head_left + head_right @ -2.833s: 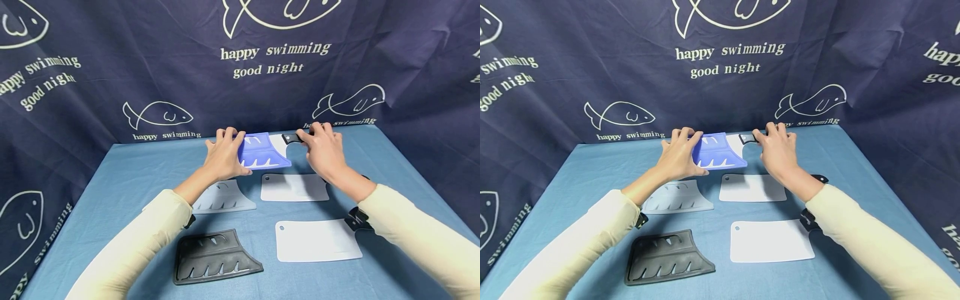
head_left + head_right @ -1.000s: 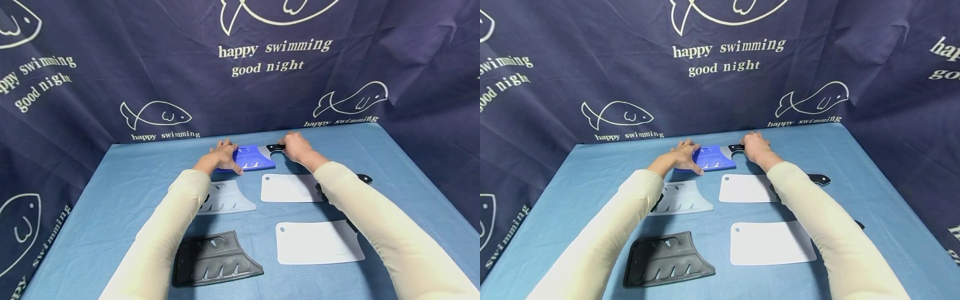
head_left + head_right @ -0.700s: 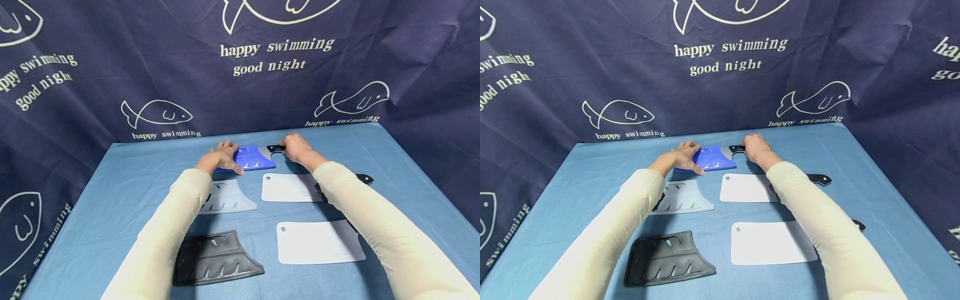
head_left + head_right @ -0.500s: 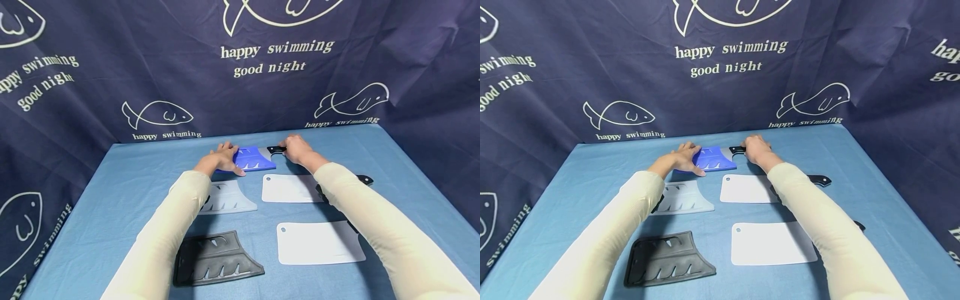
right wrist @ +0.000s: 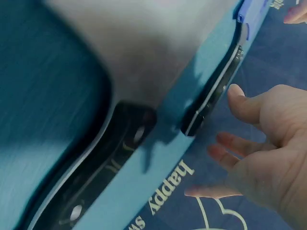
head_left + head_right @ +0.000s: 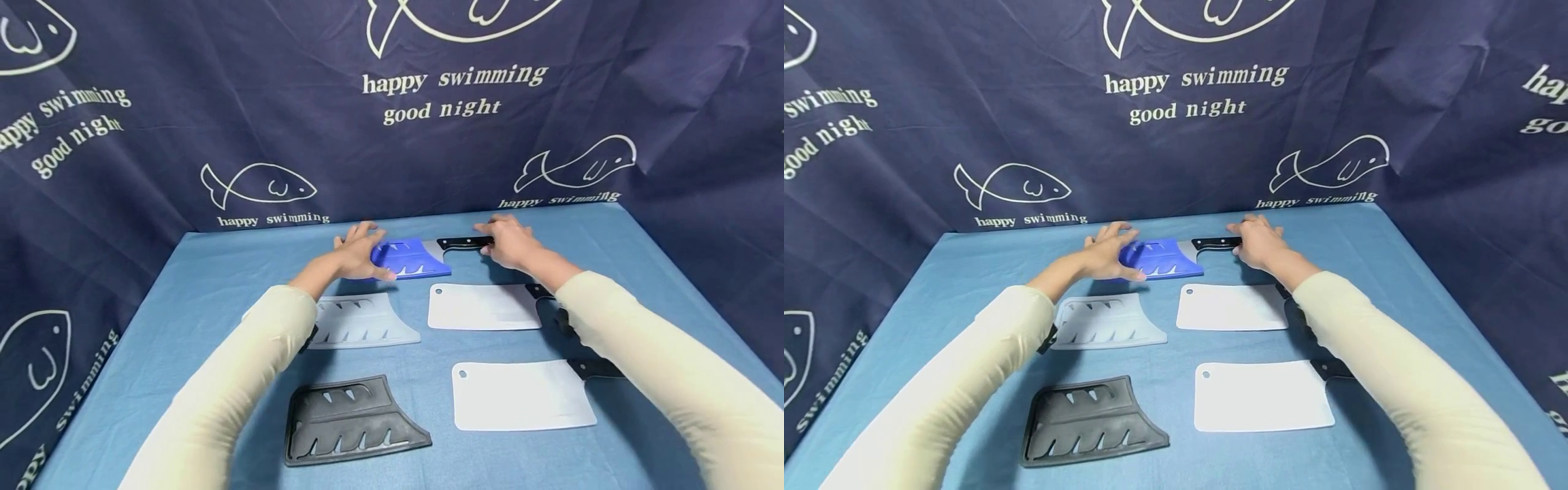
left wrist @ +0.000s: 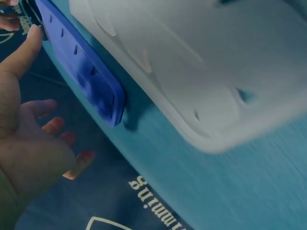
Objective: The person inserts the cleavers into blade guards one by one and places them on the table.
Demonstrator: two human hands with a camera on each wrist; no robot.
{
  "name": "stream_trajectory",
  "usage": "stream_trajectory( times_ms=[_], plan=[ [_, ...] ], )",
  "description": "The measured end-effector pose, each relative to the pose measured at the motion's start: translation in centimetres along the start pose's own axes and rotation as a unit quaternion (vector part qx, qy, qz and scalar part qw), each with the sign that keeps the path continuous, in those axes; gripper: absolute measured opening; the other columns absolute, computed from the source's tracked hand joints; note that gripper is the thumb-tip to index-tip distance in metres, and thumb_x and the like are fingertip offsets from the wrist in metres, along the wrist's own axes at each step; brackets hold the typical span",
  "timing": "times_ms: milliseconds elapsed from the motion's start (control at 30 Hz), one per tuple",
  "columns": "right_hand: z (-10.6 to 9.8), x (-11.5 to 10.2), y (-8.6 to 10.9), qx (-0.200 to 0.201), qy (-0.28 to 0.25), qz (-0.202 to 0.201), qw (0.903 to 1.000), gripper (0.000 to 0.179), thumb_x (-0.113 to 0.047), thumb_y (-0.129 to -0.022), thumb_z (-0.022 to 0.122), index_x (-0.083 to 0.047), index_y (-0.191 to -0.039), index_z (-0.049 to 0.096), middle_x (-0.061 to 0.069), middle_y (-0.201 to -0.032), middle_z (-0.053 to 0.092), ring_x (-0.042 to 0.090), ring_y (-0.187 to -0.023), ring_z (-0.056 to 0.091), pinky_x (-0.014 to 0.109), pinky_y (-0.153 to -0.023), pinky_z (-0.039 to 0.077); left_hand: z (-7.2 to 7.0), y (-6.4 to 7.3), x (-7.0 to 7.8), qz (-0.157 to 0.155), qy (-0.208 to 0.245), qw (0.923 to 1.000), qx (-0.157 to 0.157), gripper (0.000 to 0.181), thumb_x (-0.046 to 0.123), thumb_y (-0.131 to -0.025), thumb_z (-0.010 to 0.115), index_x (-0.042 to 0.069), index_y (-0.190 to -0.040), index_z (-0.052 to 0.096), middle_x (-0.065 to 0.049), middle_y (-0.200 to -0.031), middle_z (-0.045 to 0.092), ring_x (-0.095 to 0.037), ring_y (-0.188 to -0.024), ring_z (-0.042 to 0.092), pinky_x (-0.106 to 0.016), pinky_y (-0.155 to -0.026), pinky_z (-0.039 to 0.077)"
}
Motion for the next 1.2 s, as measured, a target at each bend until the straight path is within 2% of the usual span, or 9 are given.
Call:
stream_trajectory(
  times_ms=[233, 433, 567, 767, 900, 1067, 1200],
  plan=[
    [-1.9, 0.4, 3.2, 0.023, 0.014, -0.038, 0.9989, 0.054, -0.009, -0.090, 0.065, -0.005, -0.141, 0.048, 0.024, -0.138, 0.044, 0.045, -0.130, 0.033, 0.069, -0.092, 0.030, -0.4, 2.8, -1.1, 0.026, 0.014, 0.9994, 0.018, 0.097, 0.051, -0.078, 0.074, 0.016, -0.154, 0.024, -0.007, -0.158, 0.011, -0.029, -0.143, 0.009, -0.060, -0.106, 0.014],
    [-2.7, 1.3, 6.1, 0.040, 0.024, -0.077, 0.9960, 0.054, -0.009, -0.087, 0.068, -0.003, -0.138, 0.051, 0.027, -0.133, 0.048, 0.048, -0.123, 0.040, 0.070, -0.091, 0.032, -0.2, 5.5, -2.1, 0.041, 0.020, 0.9982, 0.038, 0.095, 0.047, -0.077, 0.077, 0.018, -0.153, 0.027, -0.007, -0.158, 0.013, -0.028, -0.141, 0.014, -0.053, -0.102, 0.019],
    [-2.6, 2.5, 8.0, 0.036, 0.018, -0.086, 0.9955, 0.053, -0.009, -0.087, 0.069, -0.002, -0.137, 0.051, 0.029, -0.132, 0.048, 0.050, -0.121, 0.041, 0.070, -0.091, 0.032, 0.3, 7.4, -2.9, 0.050, 0.025, 0.9971, 0.051, 0.093, 0.044, -0.078, 0.078, 0.016, -0.152, 0.029, -0.008, -0.157, 0.016, -0.028, -0.139, 0.017, -0.051, -0.098, 0.021],
    [-2.3, 4.3, 10.0, 0.007, -0.003, -0.079, 0.9968, 0.058, -0.009, -0.085, 0.071, -0.001, -0.138, 0.050, 0.030, -0.132, 0.045, 0.051, -0.121, 0.039, 0.065, -0.095, 0.032, 1.5, 9.8, -3.9, 0.061, 0.020, 0.9961, 0.060, 0.095, 0.044, -0.078, 0.077, 0.013, -0.152, 0.028, -0.010, -0.154, 0.020, -0.030, -0.137, 0.022, -0.050, -0.094, 0.024],
    [-2.2, 5.3, 10.9, -0.010, -0.005, -0.064, 0.9979, 0.063, -0.012, -0.083, 0.074, -0.002, -0.140, 0.048, 0.029, -0.135, 0.043, 0.051, -0.123, 0.037, 0.067, -0.094, 0.031, 2.2, 11.0, -4.1, 0.068, 0.017, 0.9955, 0.063, 0.095, 0.045, -0.078, 0.076, 0.014, -0.153, 0.027, -0.012, -0.153, 0.024, -0.030, -0.134, 0.026, -0.049, -0.092, 0.025],
    [-1.7, 6.3, 11.5, -0.025, 0.018, -0.039, 0.9988, 0.071, -0.020, -0.081, 0.077, -0.005, -0.142, 0.046, 0.029, -0.137, 0.040, 0.051, -0.124, 0.035, 0.075, -0.089, 0.027, 3.0, 11.7, -3.9, 0.072, 0.012, 0.9952, 0.065, 0.096, 0.048, -0.077, 0.076, 0.012, -0.152, 0.029, -0.014, -0.152, 0.026, -0.030, -0.132, 0.028, -0.049, -0.092, 0.028],
    [-1.1, 6.7, 11.7, -0.023, 0.034, -0.034, 0.9986, 0.073, -0.022, -0.079, 0.079, -0.006, -0.142, 0.046, 0.027, -0.136, 0.042, 0.050, -0.123, 0.037, 0.076, -0.086, 0.028, 3.6, 11.8, -3.5, 0.072, 0.012, 0.9960, 0.052, 0.098, 0.051, -0.075, 0.077, 0.011, -0.151, 0.030, -0.014, -0.153, 0.025, -0.031, -0.135, 0.025, -0.054, -0.096, 0.028]
  ],
)
Point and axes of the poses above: each hand's wrist, its own y-axis away from the middle knuckle, its own z-axis out of the palm, x = y × z, the point moved 3 cm from there along -y, towards the middle knuckle
